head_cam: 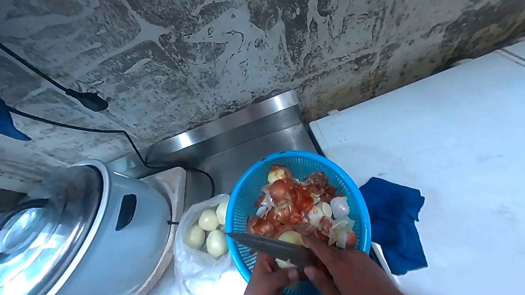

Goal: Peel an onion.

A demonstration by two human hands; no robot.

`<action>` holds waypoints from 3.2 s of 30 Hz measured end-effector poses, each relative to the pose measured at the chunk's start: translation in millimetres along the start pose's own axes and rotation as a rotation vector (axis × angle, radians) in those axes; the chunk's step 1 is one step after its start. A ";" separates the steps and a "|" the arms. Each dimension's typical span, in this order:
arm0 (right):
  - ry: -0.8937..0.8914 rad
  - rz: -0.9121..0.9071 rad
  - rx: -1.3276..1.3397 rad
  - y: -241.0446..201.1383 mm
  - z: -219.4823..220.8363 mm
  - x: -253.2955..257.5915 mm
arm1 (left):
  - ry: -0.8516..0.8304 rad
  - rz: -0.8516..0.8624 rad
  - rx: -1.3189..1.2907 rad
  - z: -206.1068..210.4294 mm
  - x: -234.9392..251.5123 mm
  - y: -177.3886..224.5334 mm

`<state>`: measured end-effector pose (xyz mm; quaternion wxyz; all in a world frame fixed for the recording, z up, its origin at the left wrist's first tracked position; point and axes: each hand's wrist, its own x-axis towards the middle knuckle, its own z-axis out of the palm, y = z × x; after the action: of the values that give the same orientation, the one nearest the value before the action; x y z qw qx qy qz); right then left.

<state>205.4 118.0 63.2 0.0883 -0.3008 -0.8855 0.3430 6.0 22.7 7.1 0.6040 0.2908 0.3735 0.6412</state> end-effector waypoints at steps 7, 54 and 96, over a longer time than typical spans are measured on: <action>-0.060 -0.056 0.043 2.5 -4.1 -7.9 | 0.111 0.010 -0.039 -4.0 -5.3 -4.7; -0.215 0.164 1.008 17.4 -16.0 15.5 | -0.241 0.017 -0.179 -16.8 4.6 -3.4; 0.038 0.044 0.374 7.9 6.9 8.8 | -0.123 0.026 -0.108 -10.1 7.1 -0.9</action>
<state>199.5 123.9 52.4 0.1517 -0.3049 -0.7976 0.4978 -2.6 28.4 0.2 0.6320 0.3016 0.2968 0.6492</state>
